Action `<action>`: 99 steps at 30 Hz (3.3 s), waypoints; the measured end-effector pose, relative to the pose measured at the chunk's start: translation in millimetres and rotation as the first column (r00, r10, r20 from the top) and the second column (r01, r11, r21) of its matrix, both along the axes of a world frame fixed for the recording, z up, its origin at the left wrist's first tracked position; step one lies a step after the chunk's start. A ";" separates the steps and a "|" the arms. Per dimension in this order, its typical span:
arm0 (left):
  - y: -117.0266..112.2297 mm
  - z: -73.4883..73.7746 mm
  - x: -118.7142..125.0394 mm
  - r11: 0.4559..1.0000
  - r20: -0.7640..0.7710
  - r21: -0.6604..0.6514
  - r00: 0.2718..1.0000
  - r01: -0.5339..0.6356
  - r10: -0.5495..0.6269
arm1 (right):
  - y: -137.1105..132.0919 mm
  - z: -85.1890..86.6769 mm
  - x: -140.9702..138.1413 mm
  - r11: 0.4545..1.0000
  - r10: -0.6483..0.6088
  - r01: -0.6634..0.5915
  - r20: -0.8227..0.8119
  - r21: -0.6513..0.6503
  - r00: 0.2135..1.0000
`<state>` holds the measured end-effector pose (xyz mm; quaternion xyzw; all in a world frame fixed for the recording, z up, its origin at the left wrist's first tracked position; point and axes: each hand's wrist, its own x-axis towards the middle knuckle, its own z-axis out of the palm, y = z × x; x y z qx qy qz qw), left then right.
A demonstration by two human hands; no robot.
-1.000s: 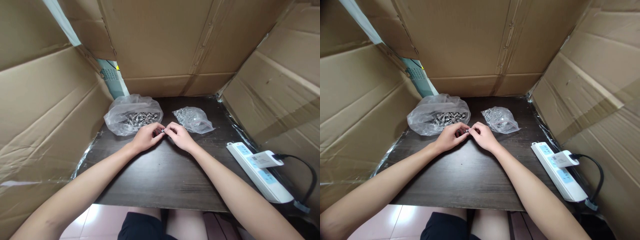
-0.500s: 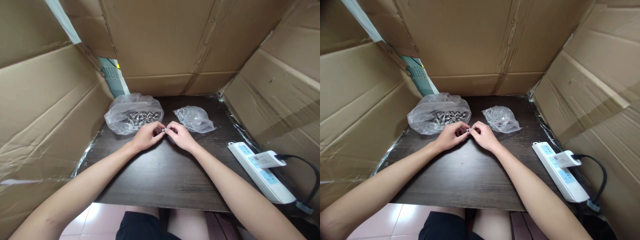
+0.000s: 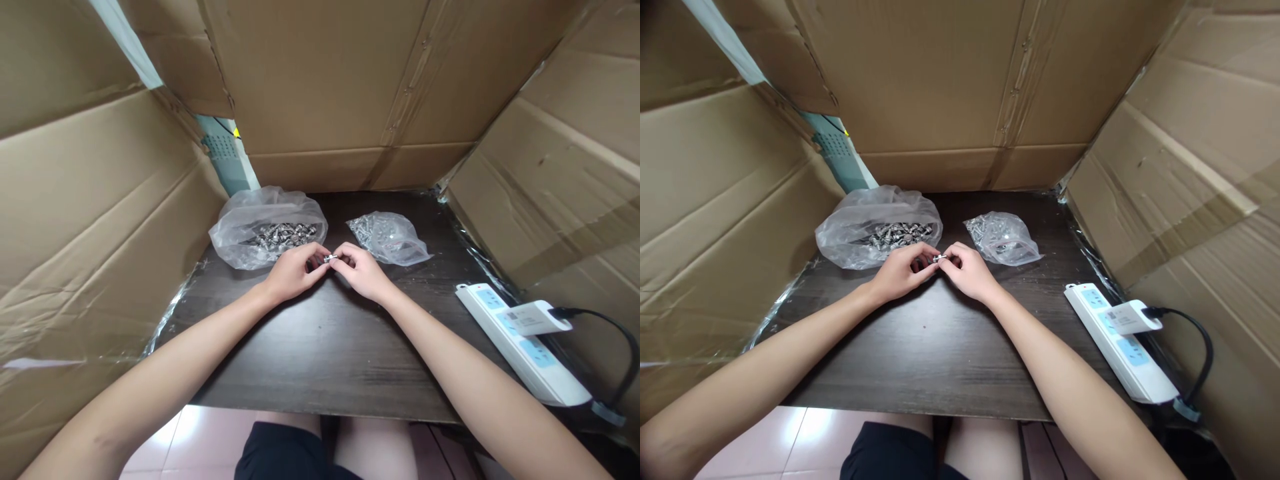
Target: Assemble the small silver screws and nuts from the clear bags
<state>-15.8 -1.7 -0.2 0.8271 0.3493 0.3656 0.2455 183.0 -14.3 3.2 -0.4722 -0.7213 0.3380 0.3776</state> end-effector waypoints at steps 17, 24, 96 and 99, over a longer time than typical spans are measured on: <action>-1.2 0.7 0.3 1.000 0.001 0.007 1.000 0.006 -0.006 | -0.2 0.4 -1.0 1.000 -0.012 0.012 0.006 0.008 1.000; -1.1 0.7 -0.1 1.000 -0.001 0.005 1.000 0.007 -0.007 | 0.0 0.2 -0.9 1.000 -0.008 0.008 0.002 0.011 1.000; -1.0 1.0 -0.8 0.999 -0.025 0.024 0.999 0.022 -0.021 | 6.0 1.0 5.1 0.984 0.010 -0.034 -0.139 -0.173 0.990; -0.8 1.6 -0.8 0.999 -0.019 0.025 1.000 0.023 -0.023 | 6.7 1.9 6.8 0.974 -0.002 -0.032 -0.149 -0.226 0.989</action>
